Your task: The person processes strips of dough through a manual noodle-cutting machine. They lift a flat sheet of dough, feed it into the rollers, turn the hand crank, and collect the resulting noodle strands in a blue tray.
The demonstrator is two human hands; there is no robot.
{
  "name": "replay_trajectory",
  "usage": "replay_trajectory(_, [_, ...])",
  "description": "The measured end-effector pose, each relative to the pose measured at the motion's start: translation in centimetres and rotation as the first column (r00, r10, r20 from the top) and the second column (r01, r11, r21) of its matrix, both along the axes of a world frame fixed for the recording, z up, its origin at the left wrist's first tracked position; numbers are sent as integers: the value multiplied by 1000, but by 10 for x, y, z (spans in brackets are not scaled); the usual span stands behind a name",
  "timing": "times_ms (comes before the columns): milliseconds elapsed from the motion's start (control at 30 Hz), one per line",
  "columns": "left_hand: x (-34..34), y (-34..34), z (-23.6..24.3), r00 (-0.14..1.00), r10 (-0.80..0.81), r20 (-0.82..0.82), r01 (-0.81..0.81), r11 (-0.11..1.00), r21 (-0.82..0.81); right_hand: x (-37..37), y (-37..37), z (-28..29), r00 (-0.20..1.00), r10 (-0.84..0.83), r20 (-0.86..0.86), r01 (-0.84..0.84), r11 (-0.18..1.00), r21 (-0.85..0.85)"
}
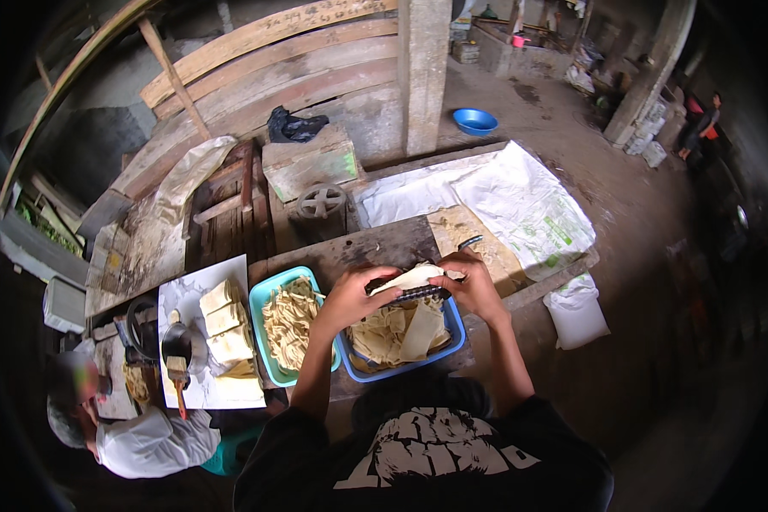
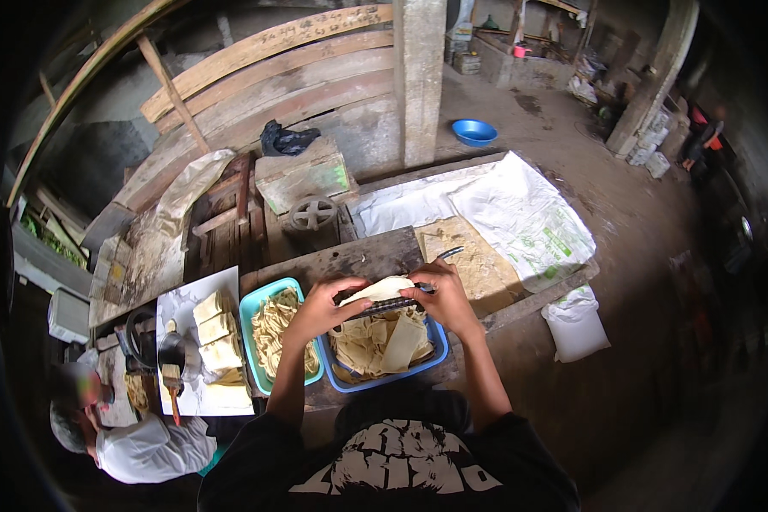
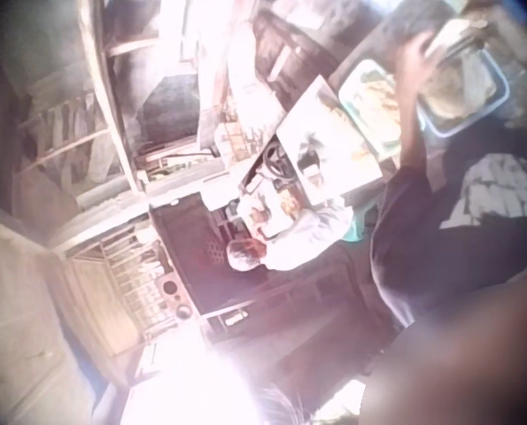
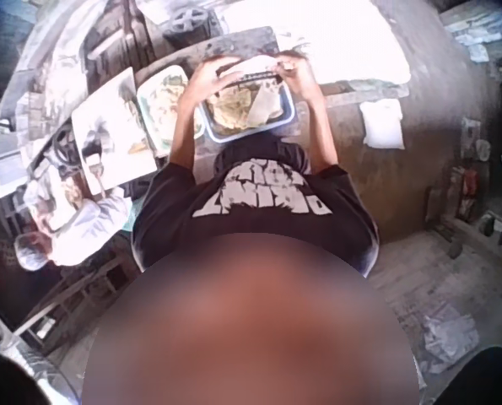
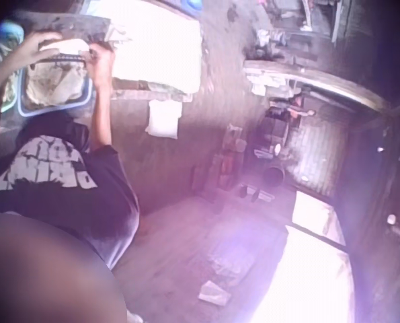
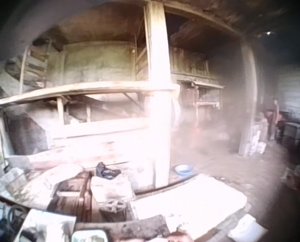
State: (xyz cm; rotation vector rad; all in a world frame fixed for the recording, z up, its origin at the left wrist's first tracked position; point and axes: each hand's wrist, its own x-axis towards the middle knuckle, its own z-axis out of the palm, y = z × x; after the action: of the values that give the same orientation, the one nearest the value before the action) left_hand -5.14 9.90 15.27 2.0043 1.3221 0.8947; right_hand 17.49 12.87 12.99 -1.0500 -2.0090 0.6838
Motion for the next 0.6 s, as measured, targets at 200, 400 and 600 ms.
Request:
replay_trajectory(200, [22,16,4,985,-73,154,94,986,-136,23,25,-1,987,159,-19,-160,987,-30])
replay_trajectory(400, [33,20,2,985,16,172,19,980,-199,76,70,-14,948,315,-36,-313,911,-270])
replay_trajectory(600, [43,25,-3,984,-70,164,95,984,-148,114,68,-74,838,259,480,-153,956,-248])
